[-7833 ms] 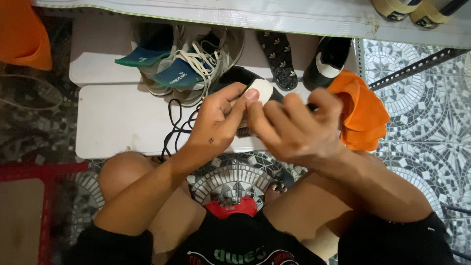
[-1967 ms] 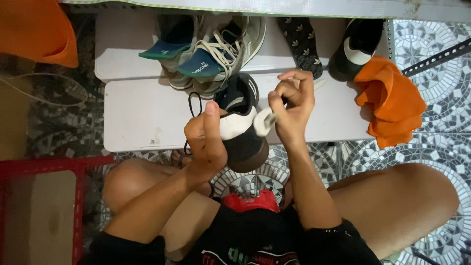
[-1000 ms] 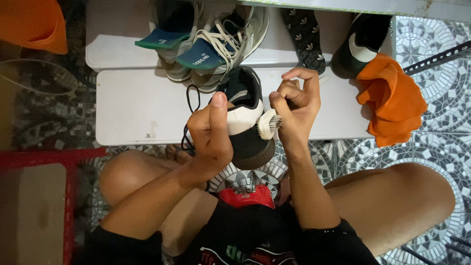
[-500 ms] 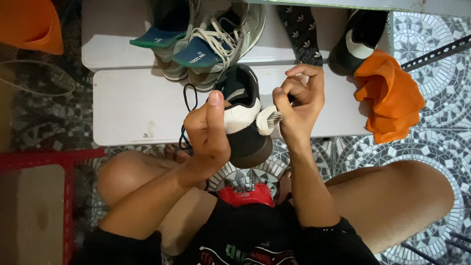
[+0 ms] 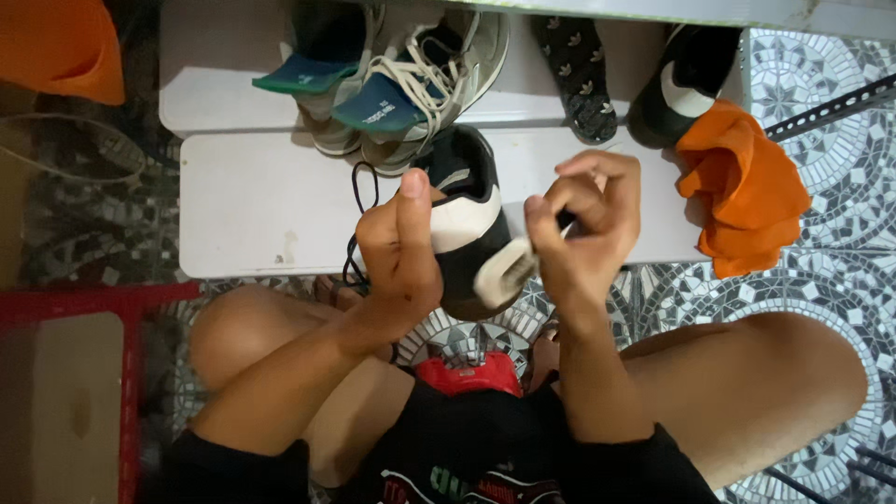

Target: The person scrubs a black and white sneaker with a brush, focusing on the upper and side panels. They hold the shoe in their left hand and scrub with their right hand, rotating the shoe to access different areas.

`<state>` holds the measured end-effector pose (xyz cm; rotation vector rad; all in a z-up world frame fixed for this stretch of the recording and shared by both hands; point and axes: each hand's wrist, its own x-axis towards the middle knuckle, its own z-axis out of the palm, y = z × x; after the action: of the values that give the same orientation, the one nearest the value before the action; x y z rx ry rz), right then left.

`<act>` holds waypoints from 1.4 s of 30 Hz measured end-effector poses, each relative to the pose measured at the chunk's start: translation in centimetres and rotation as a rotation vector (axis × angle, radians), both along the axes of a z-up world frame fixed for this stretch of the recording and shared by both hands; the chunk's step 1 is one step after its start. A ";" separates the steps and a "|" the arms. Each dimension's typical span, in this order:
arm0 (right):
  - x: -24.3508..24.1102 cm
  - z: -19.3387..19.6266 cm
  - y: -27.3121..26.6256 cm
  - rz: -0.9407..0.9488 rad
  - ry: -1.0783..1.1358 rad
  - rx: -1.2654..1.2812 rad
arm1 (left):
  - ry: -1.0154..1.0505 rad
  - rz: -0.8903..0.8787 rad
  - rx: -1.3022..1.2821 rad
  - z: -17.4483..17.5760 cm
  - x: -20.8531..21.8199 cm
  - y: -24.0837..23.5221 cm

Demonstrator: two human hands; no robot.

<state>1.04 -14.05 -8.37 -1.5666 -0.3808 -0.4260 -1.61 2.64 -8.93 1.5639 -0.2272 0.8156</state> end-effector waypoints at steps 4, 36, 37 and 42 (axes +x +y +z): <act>-0.4 0.2 0.4 -0.027 -0.030 -0.031 | -0.054 -0.023 0.026 -1.9 0.5 0.0; 3.2 -2.5 -0.4 0.148 0.023 0.105 | 0.093 0.055 -0.125 0.9 0.9 -1.3; 3.4 -2.7 -0.8 0.143 -0.003 0.095 | 0.091 0.055 -0.121 1.2 0.9 -1.3; 3.5 -2.1 -1.2 0.121 -0.040 0.053 | 0.054 0.062 -0.087 1.3 1.2 -1.8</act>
<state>4.54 -15.22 -10.43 -1.4766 -0.4891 -0.3712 -0.41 0.79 -7.58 1.5152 -0.1028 0.8198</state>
